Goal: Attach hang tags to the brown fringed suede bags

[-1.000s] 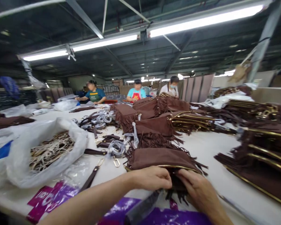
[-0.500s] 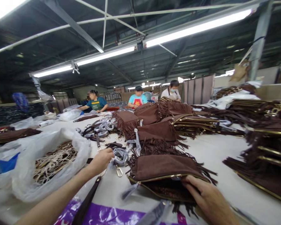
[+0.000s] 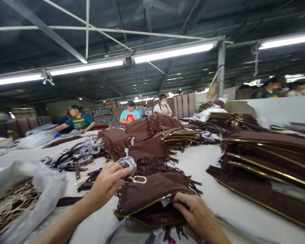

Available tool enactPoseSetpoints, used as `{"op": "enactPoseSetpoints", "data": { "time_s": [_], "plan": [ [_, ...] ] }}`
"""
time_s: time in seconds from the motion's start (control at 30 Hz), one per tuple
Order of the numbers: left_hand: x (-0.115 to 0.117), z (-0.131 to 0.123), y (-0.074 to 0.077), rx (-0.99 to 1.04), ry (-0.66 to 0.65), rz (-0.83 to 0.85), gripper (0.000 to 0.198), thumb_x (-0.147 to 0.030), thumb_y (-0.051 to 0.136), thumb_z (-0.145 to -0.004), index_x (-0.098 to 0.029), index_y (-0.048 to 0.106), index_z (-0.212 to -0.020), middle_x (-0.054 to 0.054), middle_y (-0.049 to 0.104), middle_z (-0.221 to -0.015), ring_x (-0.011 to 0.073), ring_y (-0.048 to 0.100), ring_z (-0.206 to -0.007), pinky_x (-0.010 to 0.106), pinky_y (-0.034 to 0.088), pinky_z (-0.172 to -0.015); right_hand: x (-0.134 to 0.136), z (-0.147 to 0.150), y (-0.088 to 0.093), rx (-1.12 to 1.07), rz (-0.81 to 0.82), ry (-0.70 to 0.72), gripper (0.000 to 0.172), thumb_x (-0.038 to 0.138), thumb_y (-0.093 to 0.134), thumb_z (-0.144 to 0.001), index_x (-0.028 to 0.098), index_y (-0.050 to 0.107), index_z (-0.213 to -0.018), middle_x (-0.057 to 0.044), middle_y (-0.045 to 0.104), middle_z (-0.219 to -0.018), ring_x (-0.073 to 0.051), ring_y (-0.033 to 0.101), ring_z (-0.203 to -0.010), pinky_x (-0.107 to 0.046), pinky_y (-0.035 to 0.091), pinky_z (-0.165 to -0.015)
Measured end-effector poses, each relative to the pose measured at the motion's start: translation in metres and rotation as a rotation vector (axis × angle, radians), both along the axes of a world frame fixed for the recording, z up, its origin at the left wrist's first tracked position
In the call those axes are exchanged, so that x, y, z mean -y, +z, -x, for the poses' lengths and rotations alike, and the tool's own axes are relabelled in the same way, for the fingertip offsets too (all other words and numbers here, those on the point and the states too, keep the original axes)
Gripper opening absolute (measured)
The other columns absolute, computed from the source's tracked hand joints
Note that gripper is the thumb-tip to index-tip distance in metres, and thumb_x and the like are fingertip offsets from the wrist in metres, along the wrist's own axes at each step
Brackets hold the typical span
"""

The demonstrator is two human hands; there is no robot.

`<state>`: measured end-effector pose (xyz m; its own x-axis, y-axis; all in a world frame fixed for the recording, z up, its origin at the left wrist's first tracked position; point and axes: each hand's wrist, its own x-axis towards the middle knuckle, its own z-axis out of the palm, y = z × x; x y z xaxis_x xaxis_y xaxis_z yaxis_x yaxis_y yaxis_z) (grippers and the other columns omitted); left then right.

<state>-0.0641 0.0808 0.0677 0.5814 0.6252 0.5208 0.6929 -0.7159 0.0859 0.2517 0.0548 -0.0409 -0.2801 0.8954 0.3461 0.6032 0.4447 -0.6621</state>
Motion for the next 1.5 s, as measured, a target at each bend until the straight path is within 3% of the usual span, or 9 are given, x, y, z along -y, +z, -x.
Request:
{"op": "enactPoseSetpoints", "data": {
  "time_s": [0.07, 0.13, 0.27, 0.37, 0.47, 0.73, 1.13, 1.27, 1.5],
  "plan": [
    [0.01, -0.039, 0.011, 0.099, -0.136, 0.031, 0.037, -0.022, 0.042, -0.094, -0.031, 0.062, -0.124, 0.006, 0.062, -0.097, 0.022, 0.052, -0.094, 0.035, 0.041, -0.086, 0.002, 0.001, 0.004, 0.004, -0.012, -0.023, 0.022, 0.029, 0.049, -0.089, 0.024, 0.065, -0.075, 0.0, 0.07, -0.077, -0.019, 0.063, -0.074, -0.027, 0.045, -0.07],
    [0.012, -0.076, 0.008, 0.129, -0.227, 0.075, 0.041, -0.02, 0.04, -0.095, -0.033, 0.059, -0.129, 0.005, 0.06, -0.093, 0.021, 0.052, -0.091, 0.033, 0.043, -0.083, 0.005, 0.003, 0.007, 0.002, -0.036, -0.04, 0.021, 0.026, 0.049, -0.088, 0.023, 0.065, -0.074, 0.001, 0.069, -0.075, -0.018, 0.061, -0.072, -0.026, 0.043, -0.068],
    [-0.012, -0.123, -0.036, 0.061, -0.141, 0.174, 0.033, -0.017, 0.046, -0.091, -0.031, 0.068, -0.112, 0.004, 0.058, -0.089, 0.0211, 0.052, -0.09, 0.031, 0.044, -0.079, 0.009, 0.005, 0.01, -0.038, -0.05, -0.072, 0.018, 0.02, 0.051, -0.083, 0.022, 0.066, -0.073, 0.002, 0.067, -0.073, -0.017, 0.06, -0.073, -0.025, 0.041, -0.069],
    [-0.031, -0.134, -0.07, 0.128, -0.034, 0.23, 0.026, -0.014, 0.048, -0.089, -0.026, 0.071, -0.09, 0.005, 0.06, -0.095, 0.0207, 0.054, -0.092, 0.031, 0.045, -0.08, 0.01, 0.007, 0.011, -0.113, 0.002, -0.095, 0.016, 0.02, 0.053, -0.08, 0.021, 0.067, -0.072, 0.002, 0.067, -0.071, -0.016, 0.059, -0.07, -0.024, 0.041, -0.067],
    [-0.034, -0.138, -0.086, 0.254, 0.01, 0.207, 0.023, -0.011, 0.049, -0.084, -0.023, 0.068, -0.082, 0.005, 0.061, -0.101, 0.0223, 0.054, -0.096, 0.035, 0.045, -0.083, 0.009, 0.008, 0.012, -0.184, 0.03, -0.112, 0.016, 0.022, 0.054, -0.08, 0.021, 0.065, -0.069, 0.002, 0.066, -0.069, -0.016, 0.059, -0.069, -0.024, 0.041, -0.067],
    [-0.022, -0.153, -0.088, 0.511, 0.009, 0.178, 0.016, -0.012, 0.051, -0.083, -0.021, 0.063, -0.077, 0.006, 0.06, -0.096, 0.0235, 0.053, -0.094, 0.038, 0.044, -0.085, 0.006, 0.009, 0.014, -0.264, 0.06, -0.177, 0.032, 0.033, 0.049, -0.086, 0.019, 0.059, -0.059, 0.002, 0.06, -0.06, -0.014, 0.054, -0.061, -0.024, 0.039, -0.062],
    [-0.013, -0.151, -0.093, 0.536, -0.054, 0.137, 0.018, -0.013, 0.05, -0.083, -0.02, 0.064, -0.075, 0.007, 0.059, -0.091, 0.0241, 0.052, -0.093, 0.038, 0.044, -0.084, 0.005, 0.014, 0.013, -0.272, 0.06, -0.245, 0.033, 0.033, 0.047, -0.085, 0.019, 0.058, -0.057, 0.001, 0.06, -0.06, -0.015, 0.055, -0.062, -0.025, 0.038, -0.064],
    [-0.01, -0.153, -0.093, 0.49, -0.075, 0.221, 0.021, -0.013, 0.051, -0.08, -0.021, 0.071, -0.083, 0.006, 0.063, -0.092, 0.0239, 0.053, -0.094, 0.038, 0.042, -0.087, 0.005, 0.014, 0.01, -0.283, 0.021, -0.238, 0.033, 0.034, 0.047, -0.086, 0.02, 0.056, -0.057, 0.001, 0.059, -0.06, -0.015, 0.054, -0.061, -0.026, 0.037, -0.062],
    [-0.016, -0.171, -0.079, 0.375, 0.197, 0.455, 0.021, -0.025, 0.056, -0.085, -0.021, 0.071, -0.07, 0.003, 0.067, -0.087, 0.0218, 0.056, -0.091, 0.033, 0.039, -0.083, 0.0, 0.016, 0.005, -0.249, 0.0, -0.263, 0.037, 0.04, 0.046, -0.087, 0.02, 0.055, -0.058, 0.0, 0.059, -0.059, -0.017, 0.053, -0.06, -0.029, 0.036, -0.061]
  ]
}}
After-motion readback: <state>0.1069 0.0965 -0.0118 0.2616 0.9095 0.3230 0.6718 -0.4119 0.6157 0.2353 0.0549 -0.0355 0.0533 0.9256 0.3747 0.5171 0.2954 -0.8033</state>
